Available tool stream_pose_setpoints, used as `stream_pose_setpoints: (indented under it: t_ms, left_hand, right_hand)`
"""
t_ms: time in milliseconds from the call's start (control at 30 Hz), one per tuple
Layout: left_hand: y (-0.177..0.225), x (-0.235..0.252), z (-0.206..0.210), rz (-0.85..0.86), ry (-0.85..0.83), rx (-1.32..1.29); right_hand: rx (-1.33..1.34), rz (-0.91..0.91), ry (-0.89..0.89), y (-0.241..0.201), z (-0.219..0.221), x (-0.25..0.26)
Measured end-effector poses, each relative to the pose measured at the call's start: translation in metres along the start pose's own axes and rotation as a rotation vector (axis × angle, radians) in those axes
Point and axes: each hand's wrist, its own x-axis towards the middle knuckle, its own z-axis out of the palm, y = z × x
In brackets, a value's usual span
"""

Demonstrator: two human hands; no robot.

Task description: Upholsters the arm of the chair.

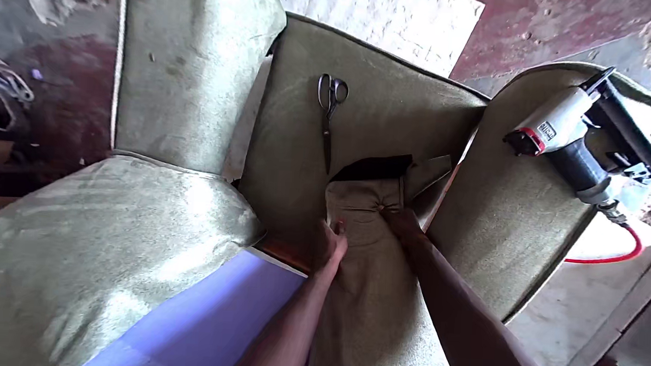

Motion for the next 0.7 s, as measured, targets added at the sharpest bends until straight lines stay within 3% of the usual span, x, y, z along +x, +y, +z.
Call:
stream_pose_setpoints:
  t_ms: [67,133,200,367,567,700]
  left_hand:
    - [-0.006,0.02,0.002,0.176,0.043,0.15]
    - [-0.019,0.026,0.021,0.208,0.027,0.153]
    - [-0.031,0.036,0.046,0.234,0.161,0.175]
    - [-0.023,0.029,0.035,0.259,0.092,0.022]
    - [-0.028,0.032,0.05,0.137,0.071,0.254]
    - [-0.033,0.035,0.053,0.145,0.079,0.282]
  right_hand:
    - [-0.015,-0.015,-0.006,0.001,0.001,0.006]
    - [-0.026,-0.022,-0.015,0.006,0.005,0.007]
    - [-0.044,-0.048,0.002,0.002,0.004,0.013]
    - [-0.09,-0.031,0.021,0.001,0.001,0.004]
    - [-0.145,-0.031,0.053,0.003,0.002,0.009]
    - [-0.287,-0.032,0.123,0.001,0.004,0.005]
